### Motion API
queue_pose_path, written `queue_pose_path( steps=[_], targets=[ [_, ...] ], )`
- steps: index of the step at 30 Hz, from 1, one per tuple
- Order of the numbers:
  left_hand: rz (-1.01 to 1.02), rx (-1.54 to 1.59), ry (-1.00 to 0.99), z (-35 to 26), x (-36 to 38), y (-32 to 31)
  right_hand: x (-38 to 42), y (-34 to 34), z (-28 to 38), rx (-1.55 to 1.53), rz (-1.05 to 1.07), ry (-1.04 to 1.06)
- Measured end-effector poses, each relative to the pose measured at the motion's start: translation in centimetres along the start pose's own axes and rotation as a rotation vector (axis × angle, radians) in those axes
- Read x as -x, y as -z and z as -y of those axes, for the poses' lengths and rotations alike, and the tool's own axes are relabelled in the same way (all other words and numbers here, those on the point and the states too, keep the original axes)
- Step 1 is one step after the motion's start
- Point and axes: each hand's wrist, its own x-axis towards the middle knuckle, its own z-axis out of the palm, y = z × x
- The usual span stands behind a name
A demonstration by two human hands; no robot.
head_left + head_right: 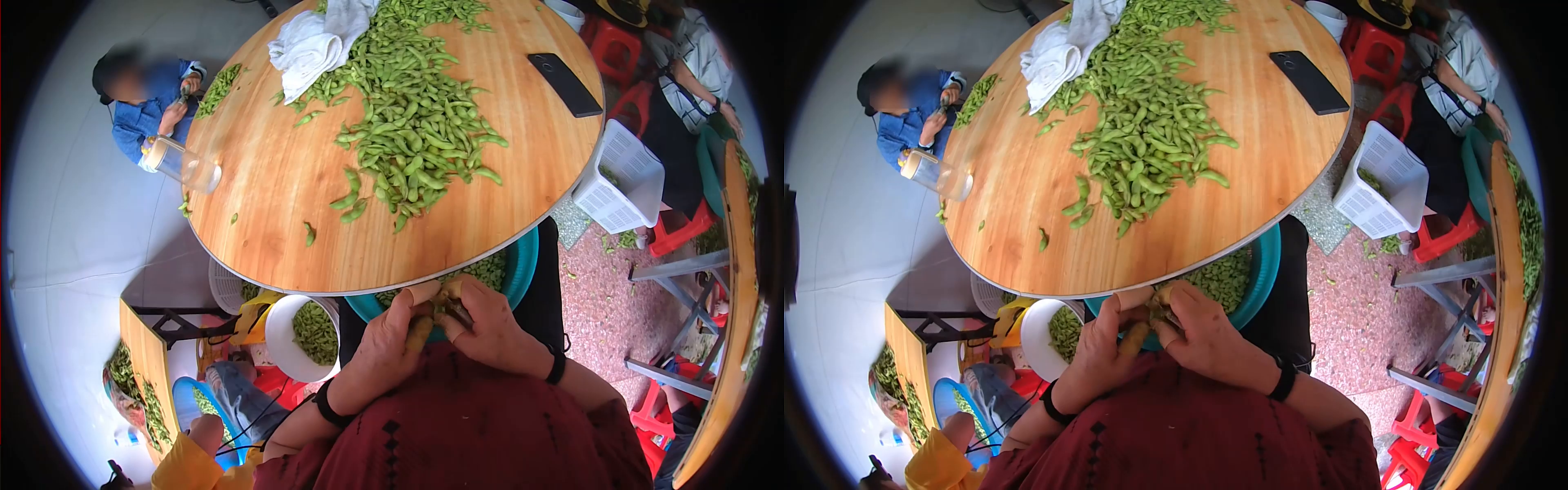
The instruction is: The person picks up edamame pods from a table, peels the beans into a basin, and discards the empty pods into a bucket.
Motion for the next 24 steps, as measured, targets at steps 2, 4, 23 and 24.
queue_pose_path(
  steps=[2, 4, 23, 24],
  targets=[
    [0.008, 0.006, -0.02, 0.1, 0.1, 0.1, 0.1, -0.2, -0.1, 0.029, -0.01, 0.005],
    [0.012, 0.035, -0.032, 0.3, 0.4, 0.1, -0.1, 0.2, 0.3, 0.025, 0.037, -0.063],
    [-0.065, 0.07, 0.297, -0.1, 2.5, 3.5, -0.2, 0.8, 1.2, -0.068, 0.148, -0.273],
    [-0.07, 0.006, 0.257, -0.2, 2.5, 3.1, -0.4, 0.5, 1.5, -0.066, 0.149, -0.273]
  ],
)
